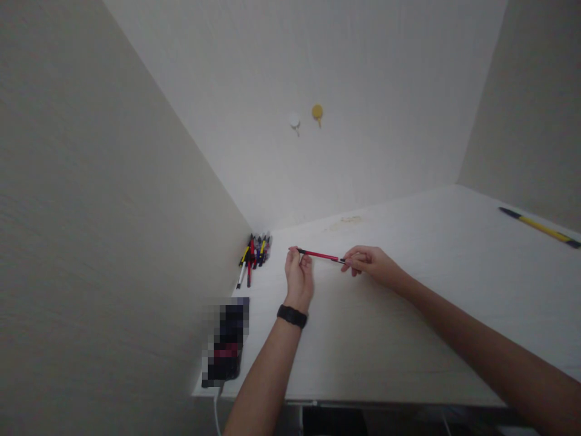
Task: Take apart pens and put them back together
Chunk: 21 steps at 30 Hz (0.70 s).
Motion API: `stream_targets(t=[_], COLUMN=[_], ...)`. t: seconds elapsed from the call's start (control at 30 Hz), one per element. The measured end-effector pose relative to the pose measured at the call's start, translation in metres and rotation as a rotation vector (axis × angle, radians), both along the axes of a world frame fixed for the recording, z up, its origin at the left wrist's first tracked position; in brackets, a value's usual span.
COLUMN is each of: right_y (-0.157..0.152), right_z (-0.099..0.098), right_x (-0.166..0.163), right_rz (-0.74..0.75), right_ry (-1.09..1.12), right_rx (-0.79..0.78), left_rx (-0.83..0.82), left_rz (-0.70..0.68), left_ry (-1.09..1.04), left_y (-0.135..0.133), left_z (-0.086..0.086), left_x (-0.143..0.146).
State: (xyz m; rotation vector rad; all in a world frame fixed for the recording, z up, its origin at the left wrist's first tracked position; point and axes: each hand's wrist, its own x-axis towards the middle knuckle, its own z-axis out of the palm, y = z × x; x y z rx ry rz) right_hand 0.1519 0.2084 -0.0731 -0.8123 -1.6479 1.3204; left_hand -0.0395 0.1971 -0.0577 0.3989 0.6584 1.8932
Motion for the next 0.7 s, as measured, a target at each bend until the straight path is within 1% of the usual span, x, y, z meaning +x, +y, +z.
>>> stream_targets(t=[0.5, 0.7], right_y=[-0.0047, -0.0039], right_z=[0.0077, 0.0061], right_x=[-0.0003, -0.0006], right_rz=[0.010, 0.013], right_ry=[-0.032, -0.041], right_rx=[-0.005, -0.019], left_rx=[0.005, 0.029], left_rz=[-0.011, -0.020], left_ry=[0.002, 0.019], left_y=[-0.0009, -0.0010], left_z=[0.0025, 0.0020], left_x=[-0.0004, -0.0013])
